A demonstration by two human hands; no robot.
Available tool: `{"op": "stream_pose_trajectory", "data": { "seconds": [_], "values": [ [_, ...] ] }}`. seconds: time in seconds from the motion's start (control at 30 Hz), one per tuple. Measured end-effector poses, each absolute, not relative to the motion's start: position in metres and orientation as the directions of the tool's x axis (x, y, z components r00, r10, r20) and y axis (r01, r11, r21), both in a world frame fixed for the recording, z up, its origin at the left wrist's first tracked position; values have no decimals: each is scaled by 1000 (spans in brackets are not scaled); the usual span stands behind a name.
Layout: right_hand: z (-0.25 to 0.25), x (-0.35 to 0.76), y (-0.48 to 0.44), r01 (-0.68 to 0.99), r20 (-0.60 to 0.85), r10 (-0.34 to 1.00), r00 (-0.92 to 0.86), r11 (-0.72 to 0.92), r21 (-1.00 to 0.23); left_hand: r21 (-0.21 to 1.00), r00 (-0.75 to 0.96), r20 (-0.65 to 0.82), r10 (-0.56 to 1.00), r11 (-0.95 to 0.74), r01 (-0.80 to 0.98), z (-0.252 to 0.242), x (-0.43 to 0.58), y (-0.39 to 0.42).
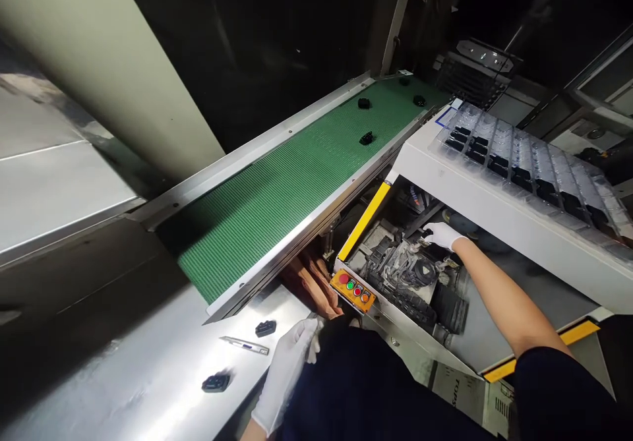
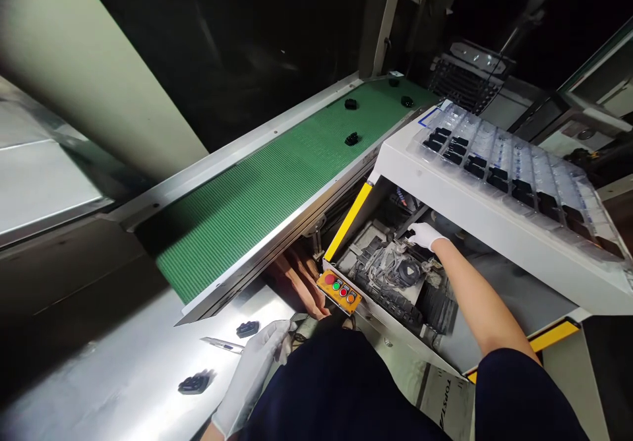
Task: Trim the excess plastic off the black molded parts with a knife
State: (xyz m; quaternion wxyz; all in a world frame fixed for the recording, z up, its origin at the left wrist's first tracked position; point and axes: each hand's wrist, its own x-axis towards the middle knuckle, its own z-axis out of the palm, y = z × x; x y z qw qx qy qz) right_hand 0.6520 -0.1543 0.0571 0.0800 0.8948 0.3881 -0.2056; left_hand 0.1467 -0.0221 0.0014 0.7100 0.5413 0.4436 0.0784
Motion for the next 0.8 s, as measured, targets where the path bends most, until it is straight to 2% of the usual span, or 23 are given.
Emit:
{"op": "stream_pose_trajectory", "data": {
  "seconds": [0.07, 0.3, 0.53, 0.6, 0.67, 0.8],
  "values": [
    [49, 649, -158, 720, -427, 650, 628, -694, 2, 842, 563, -540, 625, 414, 347, -10, 146, -23],
    [36, 632, -169, 673, -366, 621, 693, -739, 22, 793, 538, -606, 585, 497, 353, -35, 161, -22],
    [62, 599, -151, 741, -261, 717, 646, -671, -7, 879, 687, -475, 550, 325, 349, -4, 166, -20],
    [44, 558, -140, 798, -260, 780, 569, -600, -55, 879, 650, -476, 593, 333, 341, -4, 152, -16],
    [11, 505, -130, 856, -342, 836, 429, -497, -141, 867, 580, -498, 645, 345, 360, -13, 134, -13],
    [-70, 405, -113, 875, -512, 832, 214, -396, -279, 821, 442, -524, 728, 295, 488, -38, 92, -12]
  ]
}}
